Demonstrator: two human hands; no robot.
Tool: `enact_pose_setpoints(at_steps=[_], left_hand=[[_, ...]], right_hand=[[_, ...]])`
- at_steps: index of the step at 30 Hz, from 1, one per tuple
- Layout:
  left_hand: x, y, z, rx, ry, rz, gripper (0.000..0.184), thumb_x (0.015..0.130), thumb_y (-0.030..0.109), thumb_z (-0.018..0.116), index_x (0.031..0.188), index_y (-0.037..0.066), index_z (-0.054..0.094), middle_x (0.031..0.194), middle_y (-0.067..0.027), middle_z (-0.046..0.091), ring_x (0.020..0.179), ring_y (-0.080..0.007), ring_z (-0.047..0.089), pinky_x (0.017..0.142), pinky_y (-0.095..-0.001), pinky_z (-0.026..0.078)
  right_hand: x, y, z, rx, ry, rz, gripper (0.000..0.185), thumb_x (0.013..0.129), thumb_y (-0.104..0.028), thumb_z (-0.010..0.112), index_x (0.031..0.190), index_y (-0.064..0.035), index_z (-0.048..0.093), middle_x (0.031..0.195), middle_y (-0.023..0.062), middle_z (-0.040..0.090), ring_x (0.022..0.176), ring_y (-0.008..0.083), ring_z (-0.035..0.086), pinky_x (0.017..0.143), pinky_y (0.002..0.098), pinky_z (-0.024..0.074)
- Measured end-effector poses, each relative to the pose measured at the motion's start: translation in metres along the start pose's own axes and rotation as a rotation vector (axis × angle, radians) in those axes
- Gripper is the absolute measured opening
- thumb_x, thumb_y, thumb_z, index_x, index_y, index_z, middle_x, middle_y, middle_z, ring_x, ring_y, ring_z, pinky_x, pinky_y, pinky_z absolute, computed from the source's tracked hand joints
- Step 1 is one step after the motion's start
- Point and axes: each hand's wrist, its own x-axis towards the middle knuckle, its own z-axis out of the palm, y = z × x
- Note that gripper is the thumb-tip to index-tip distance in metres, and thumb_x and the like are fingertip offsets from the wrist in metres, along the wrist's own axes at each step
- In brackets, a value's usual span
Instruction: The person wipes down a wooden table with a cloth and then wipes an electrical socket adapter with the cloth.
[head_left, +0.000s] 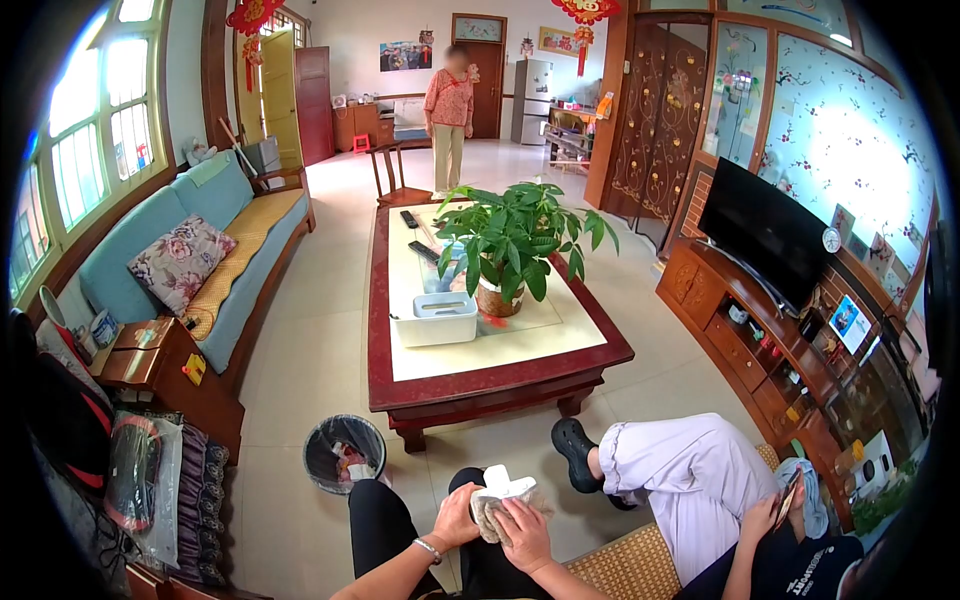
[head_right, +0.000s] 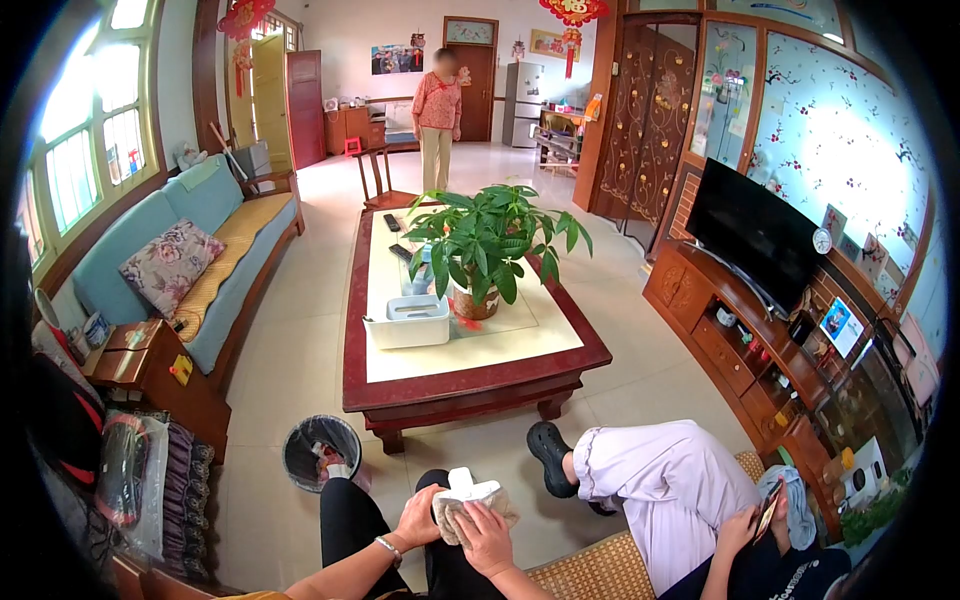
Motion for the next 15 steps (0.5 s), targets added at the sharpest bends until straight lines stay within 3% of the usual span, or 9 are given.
enact_pose_setpoints(at_steps=[15], left_hand=[[0.0002,0.0017,-0.0002,0.011,-0.008,-0.015,0.051,0.07,0.022,0.072,0.115,0.009,0.052,0.112,-0.0125,0.058,0.113,-0.0315,0.053,0.096,-0.0418,0.041]], right_hand=[[-0.0008,0.0012,0.0022,-0.002,0.011,0.001,0.034,0.083,-0.021,0.06,0.116,-0.0176,0.063,0.129,0.0038,0.055,0.121,0.0208,0.051,0.101,0.0411,0.0355]])
